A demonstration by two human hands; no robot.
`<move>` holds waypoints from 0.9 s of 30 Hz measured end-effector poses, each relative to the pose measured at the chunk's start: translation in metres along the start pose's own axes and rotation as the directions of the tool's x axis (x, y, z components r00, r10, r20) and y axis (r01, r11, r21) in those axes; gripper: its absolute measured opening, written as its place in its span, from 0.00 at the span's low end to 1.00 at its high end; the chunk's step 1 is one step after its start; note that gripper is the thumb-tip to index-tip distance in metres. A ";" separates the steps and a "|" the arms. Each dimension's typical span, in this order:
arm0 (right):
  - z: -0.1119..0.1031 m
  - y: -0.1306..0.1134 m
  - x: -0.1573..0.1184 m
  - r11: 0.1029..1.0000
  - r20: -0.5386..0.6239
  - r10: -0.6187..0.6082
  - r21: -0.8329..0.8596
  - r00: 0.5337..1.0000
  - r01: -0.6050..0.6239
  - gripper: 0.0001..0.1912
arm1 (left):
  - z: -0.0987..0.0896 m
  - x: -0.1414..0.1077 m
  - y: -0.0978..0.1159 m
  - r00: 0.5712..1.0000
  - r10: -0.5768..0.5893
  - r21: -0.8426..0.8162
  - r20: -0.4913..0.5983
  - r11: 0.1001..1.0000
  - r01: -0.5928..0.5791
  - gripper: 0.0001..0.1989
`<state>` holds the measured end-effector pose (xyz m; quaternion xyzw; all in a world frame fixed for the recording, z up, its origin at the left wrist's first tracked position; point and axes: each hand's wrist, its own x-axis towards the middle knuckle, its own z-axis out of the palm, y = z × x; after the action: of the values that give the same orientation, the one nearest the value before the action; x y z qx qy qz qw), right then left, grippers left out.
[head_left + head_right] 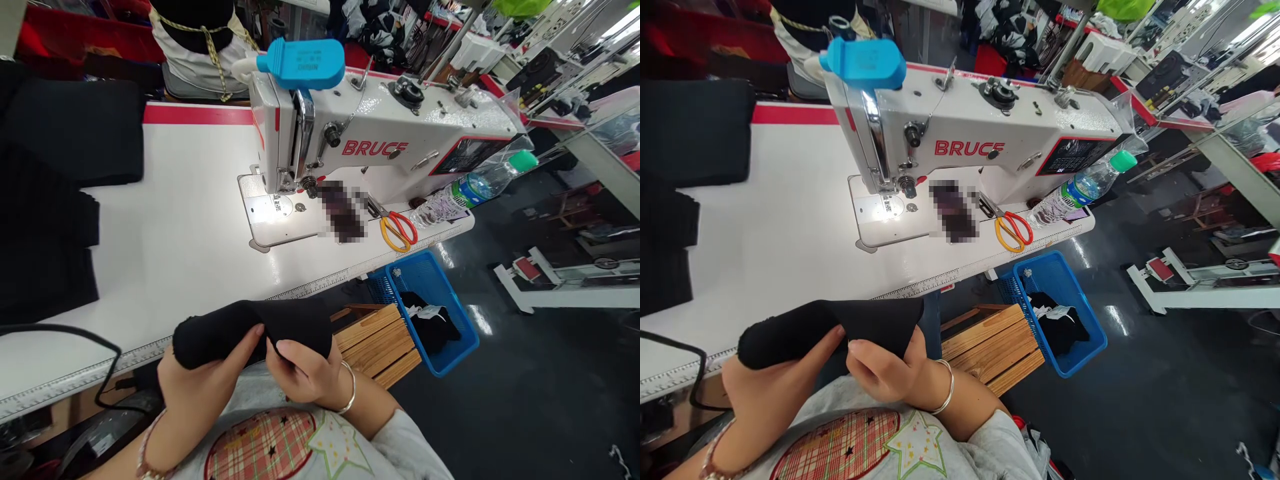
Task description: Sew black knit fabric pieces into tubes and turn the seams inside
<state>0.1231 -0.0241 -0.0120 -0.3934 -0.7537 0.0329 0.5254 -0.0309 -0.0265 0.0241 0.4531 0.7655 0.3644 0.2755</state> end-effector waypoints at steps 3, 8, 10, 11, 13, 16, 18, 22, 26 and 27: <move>0.003 0.003 -0.005 1.000 0.022 0.004 0.000 1.000 -0.004 0.25 | 0.001 -0.001 0.001 0.999 0.038 0.025 -0.020 0.999 -0.038 0.17; 0.005 0.002 0.000 0.997 0.046 -0.038 -0.059 0.998 0.040 0.25 | 0.002 0.000 0.009 0.995 0.036 -0.048 -0.096 0.998 -0.041 0.15; 0.005 0.001 0.006 0.993 0.052 -0.073 -0.086 0.996 0.078 0.21 | 0.002 0.002 0.014 0.993 0.057 -0.023 -0.101 0.998 -0.060 0.16; 0.004 0.000 0.009 0.992 0.054 -0.093 -0.081 0.994 0.097 0.19 | 0.001 0.002 0.017 0.992 0.063 -0.007 -0.106 0.998 -0.064 0.17; 0.004 -0.001 0.016 0.991 0.052 -0.123 -0.052 0.991 0.126 0.16 | 0.000 0.004 0.021 0.991 0.065 0.015 -0.115 0.998 -0.064 0.19; 0.006 -0.002 0.022 0.993 0.020 -0.119 -0.023 0.993 0.120 0.16 | -0.002 0.006 0.024 0.993 0.062 0.062 -0.104 0.997 -0.056 0.23; 0.007 -0.002 0.023 0.991 0.007 -0.129 -0.023 0.992 0.129 0.17 | -0.002 0.006 0.024 0.993 0.057 0.085 -0.102 0.995 -0.048 0.23; 0.008 -0.001 0.022 0.986 0.016 -0.163 -0.026 0.987 0.163 0.18 | -0.002 0.007 0.025 0.991 0.044 0.101 -0.126 0.994 -0.031 0.24; 0.007 -0.001 0.022 0.991 0.054 -0.127 -0.023 0.990 0.128 0.16 | 0.001 0.009 0.022 0.996 0.010 0.062 -0.094 0.998 -0.004 0.26; 0.007 -0.001 0.022 0.993 0.060 -0.117 -0.024 0.991 0.119 0.15 | 0.002 0.009 0.019 0.998 -0.021 -0.002 -0.064 1.000 0.021 0.25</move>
<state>0.1138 -0.0088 0.0025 -0.3541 -0.7911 0.0029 0.4987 -0.0245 -0.0116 0.0374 0.4329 0.7784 0.3764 0.2550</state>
